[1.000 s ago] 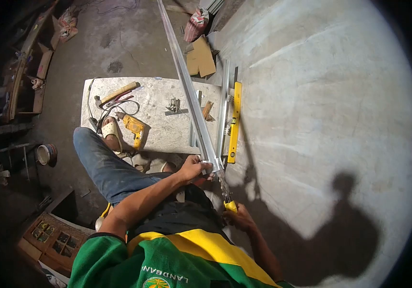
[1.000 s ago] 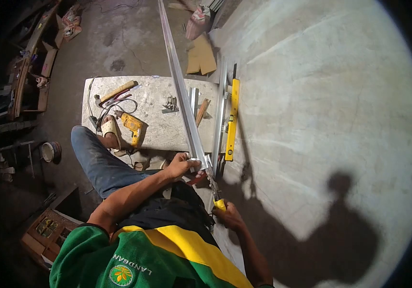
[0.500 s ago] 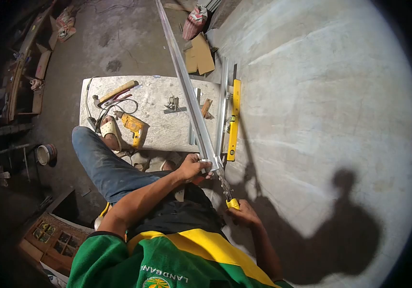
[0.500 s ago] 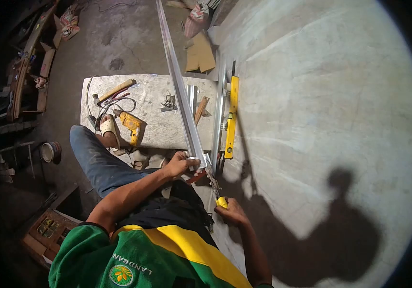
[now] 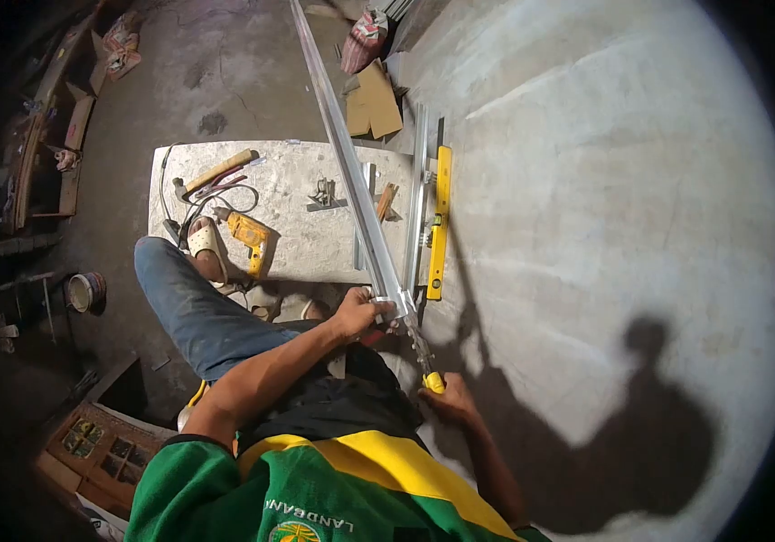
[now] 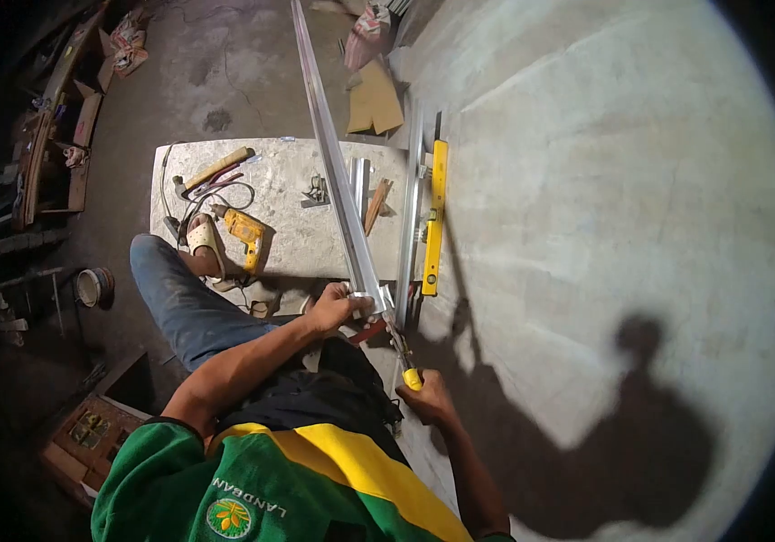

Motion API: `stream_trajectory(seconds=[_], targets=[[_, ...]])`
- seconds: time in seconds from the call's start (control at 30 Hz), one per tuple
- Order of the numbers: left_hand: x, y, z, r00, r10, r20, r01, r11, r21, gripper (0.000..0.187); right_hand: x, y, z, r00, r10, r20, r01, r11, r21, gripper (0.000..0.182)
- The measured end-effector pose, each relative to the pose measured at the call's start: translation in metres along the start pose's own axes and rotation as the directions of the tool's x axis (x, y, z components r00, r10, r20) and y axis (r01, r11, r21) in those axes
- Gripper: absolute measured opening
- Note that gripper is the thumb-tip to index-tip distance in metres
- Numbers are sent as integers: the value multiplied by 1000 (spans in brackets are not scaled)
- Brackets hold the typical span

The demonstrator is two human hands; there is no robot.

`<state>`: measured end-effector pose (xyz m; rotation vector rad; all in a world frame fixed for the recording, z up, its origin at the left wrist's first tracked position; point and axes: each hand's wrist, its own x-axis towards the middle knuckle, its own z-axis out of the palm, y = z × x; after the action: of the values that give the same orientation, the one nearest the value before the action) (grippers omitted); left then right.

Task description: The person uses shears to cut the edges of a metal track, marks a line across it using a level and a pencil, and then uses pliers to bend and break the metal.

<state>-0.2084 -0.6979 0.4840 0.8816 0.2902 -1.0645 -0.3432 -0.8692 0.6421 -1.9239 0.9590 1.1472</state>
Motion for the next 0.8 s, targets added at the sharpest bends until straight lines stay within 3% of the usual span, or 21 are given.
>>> stream_trajectory(seconds=[0.07,0.17,0.27,0.37,0.5,0.6,0.67,0.8], targets=[[0,0,-1,1000,14,18,-13,999,-29,7,11,10,3,988,-141,-69,134,986,-97,41],[-3,2,-4,998,-38,59,43,994,-98,8,15,10,3,977,-200,-67,189,971,-144,42],[-2,4,-2,996,-89,11,89,995,-50,6,23,17,3,986,-163,17,164,981,-107,44],[-2,4,-4,996,-85,12,85,996,-39,6,44,50,18,966,-245,-77,236,965,-112,46],[-3,2,-8,995,-87,44,89,996,-32,7,43,50,19,971,-235,-34,231,968,-92,45],[-4,6,-9,996,-80,30,80,997,9,9,46,48,21,975,-216,-43,202,956,-214,45],[-6,5,-8,996,-93,-4,93,994,57,11,28,28,8,987,-91,132,79,993,92,43],[-4,3,-5,996,-84,-26,85,995,42,11,30,46,13,997,-67,34,61,986,158,40]])
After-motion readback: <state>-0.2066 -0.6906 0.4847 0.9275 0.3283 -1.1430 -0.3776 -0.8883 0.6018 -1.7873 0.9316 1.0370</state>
